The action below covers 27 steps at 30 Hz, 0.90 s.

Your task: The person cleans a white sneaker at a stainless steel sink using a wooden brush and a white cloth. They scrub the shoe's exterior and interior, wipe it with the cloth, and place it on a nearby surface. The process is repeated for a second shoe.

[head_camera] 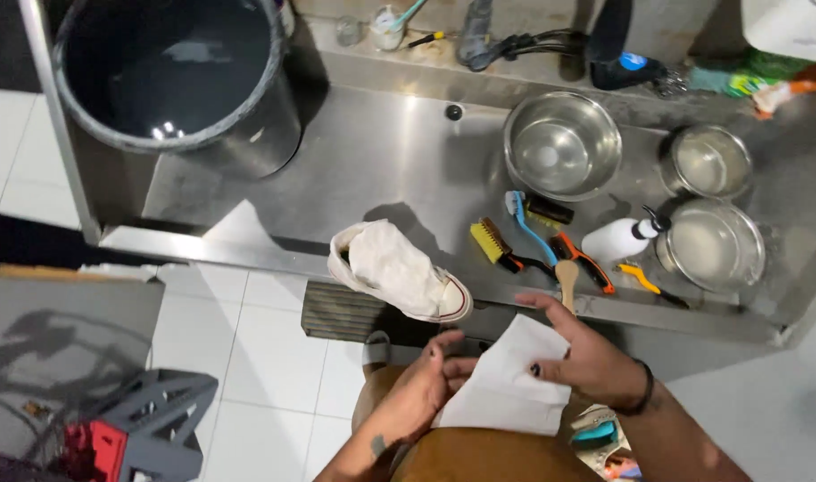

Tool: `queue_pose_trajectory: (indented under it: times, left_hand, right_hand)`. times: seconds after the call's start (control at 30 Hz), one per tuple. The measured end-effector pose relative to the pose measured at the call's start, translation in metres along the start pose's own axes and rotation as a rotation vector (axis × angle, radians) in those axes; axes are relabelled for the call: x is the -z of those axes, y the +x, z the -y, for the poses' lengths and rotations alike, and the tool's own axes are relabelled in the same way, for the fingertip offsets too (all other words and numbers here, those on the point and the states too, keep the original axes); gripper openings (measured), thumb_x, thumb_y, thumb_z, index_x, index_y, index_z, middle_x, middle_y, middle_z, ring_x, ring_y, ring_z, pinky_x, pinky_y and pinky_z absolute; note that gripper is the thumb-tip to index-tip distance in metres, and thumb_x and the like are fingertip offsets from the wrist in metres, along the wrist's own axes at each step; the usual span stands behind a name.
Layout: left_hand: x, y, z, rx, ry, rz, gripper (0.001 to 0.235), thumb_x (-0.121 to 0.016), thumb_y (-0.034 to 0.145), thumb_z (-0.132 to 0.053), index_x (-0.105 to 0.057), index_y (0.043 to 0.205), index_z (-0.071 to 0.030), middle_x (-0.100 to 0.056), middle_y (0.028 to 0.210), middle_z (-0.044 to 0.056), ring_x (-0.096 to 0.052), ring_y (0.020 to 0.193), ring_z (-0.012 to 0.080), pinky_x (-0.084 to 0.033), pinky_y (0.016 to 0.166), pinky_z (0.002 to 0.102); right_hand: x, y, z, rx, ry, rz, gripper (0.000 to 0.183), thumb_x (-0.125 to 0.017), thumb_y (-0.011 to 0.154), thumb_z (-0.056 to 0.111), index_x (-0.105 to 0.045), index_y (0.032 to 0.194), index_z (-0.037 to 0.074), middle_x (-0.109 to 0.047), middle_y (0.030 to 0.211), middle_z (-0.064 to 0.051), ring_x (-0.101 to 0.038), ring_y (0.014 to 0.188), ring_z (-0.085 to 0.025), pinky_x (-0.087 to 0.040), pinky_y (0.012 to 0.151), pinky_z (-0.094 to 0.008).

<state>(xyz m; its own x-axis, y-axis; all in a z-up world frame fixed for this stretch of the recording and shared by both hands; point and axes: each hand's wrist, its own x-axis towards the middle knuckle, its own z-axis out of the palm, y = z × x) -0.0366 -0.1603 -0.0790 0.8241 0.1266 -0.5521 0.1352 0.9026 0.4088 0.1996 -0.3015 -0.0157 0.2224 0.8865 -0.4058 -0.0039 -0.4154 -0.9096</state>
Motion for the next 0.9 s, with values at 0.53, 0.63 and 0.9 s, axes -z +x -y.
queue_pose_trajectory:
  times: [0.53,0.63,0.9]
  left_hand:
    - [-0.009,0.000,0.036,-0.617,-0.026,-0.391,0.030,-0.071,0.092,0.001,-0.066,0.121,-0.006,-0.069,0.103,0.004,-0.059,0.089,0.0091,-0.046,0.083,0.025]
    - [-0.012,-0.013,0.035,-0.693,0.125,-0.653,0.021,-0.073,0.092,-0.007,-0.073,0.113,-0.009,-0.071,0.105,0.004,-0.062,0.094,0.0116,-0.050,0.085,0.026]
    - [-0.044,-0.069,0.003,-0.374,0.891,-0.970,0.032,-0.063,0.093,-0.035,-0.077,0.121,-0.037,-0.072,0.095,-0.016,-0.067,0.086,0.0066,-0.053,0.074,0.023]
  right_hand:
    - [-0.007,0.033,-0.026,-0.097,0.568,-0.049,0.113,-0.076,0.070,-0.003,-0.017,0.162,0.027,-0.058,0.133,-0.020,-0.061,0.114,-0.035,-0.052,0.097,-0.053]
    - [0.000,0.044,-0.038,-0.008,0.476,-0.169,0.107,-0.070,0.079,0.000,-0.014,0.165,0.031,-0.067,0.108,-0.026,-0.064,0.098,-0.030,-0.053,0.092,-0.048]
    - [0.007,0.047,-0.062,0.001,0.154,0.123,0.061,-0.080,0.082,0.008,-0.061,0.140,0.006,-0.057,0.146,-0.007,-0.055,0.128,-0.017,-0.040,0.109,-0.030]
